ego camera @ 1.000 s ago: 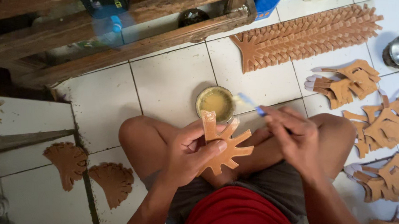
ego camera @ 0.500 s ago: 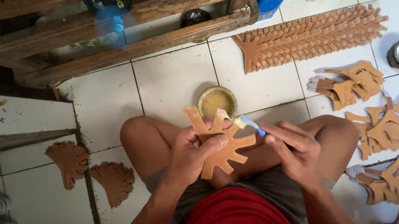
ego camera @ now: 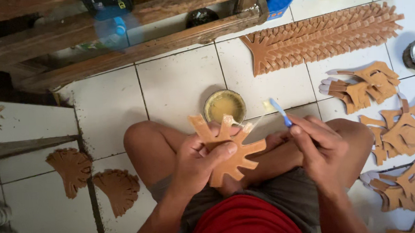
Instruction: The person sits cross-legged on the workshop floor applying glue with a toothbrush to cut leather decorative pieces. They dip the toothbrush into a bowl of glue, spread the glue over the surface of each piece, turn the pieces over to coat other sides, and set finished pieces aside with other completed cutouts.
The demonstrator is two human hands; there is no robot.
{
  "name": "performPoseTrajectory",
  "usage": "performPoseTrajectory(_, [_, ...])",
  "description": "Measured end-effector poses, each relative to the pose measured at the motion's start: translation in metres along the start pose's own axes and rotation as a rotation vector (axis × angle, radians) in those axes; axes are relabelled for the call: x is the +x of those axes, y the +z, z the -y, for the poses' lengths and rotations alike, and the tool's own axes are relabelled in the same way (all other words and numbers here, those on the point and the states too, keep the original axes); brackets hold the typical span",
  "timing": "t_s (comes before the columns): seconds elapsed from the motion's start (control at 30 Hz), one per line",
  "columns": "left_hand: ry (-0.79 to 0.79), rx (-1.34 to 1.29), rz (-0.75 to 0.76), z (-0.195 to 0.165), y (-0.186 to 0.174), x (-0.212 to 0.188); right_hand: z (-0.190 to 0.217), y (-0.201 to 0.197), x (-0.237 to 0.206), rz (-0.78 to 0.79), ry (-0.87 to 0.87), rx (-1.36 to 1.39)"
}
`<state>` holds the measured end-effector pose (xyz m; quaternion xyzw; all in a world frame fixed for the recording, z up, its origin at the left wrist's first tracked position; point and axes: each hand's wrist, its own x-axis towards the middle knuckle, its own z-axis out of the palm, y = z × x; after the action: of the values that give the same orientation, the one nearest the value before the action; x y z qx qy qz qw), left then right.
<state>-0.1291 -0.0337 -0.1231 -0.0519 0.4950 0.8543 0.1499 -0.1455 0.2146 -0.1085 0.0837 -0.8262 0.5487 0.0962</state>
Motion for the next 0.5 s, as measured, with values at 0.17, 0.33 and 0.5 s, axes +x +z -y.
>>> performPoseTrajectory(0.17, [-0.038,0.010,0.103,-0.009,0.001,0.002,0.013,-0.009,-0.001,0.112,-0.171,-0.095])
performPoseTrajectory(0.33, [-0.032,0.038,0.126,-0.014,0.001,0.000,0.015,-0.002,0.003,0.087,-0.213,-0.210])
performPoseTrajectory(0.5, [-0.010,0.020,0.054,-0.011,-0.008,-0.002,0.002,-0.014,0.002,-0.114,0.020,-0.462])
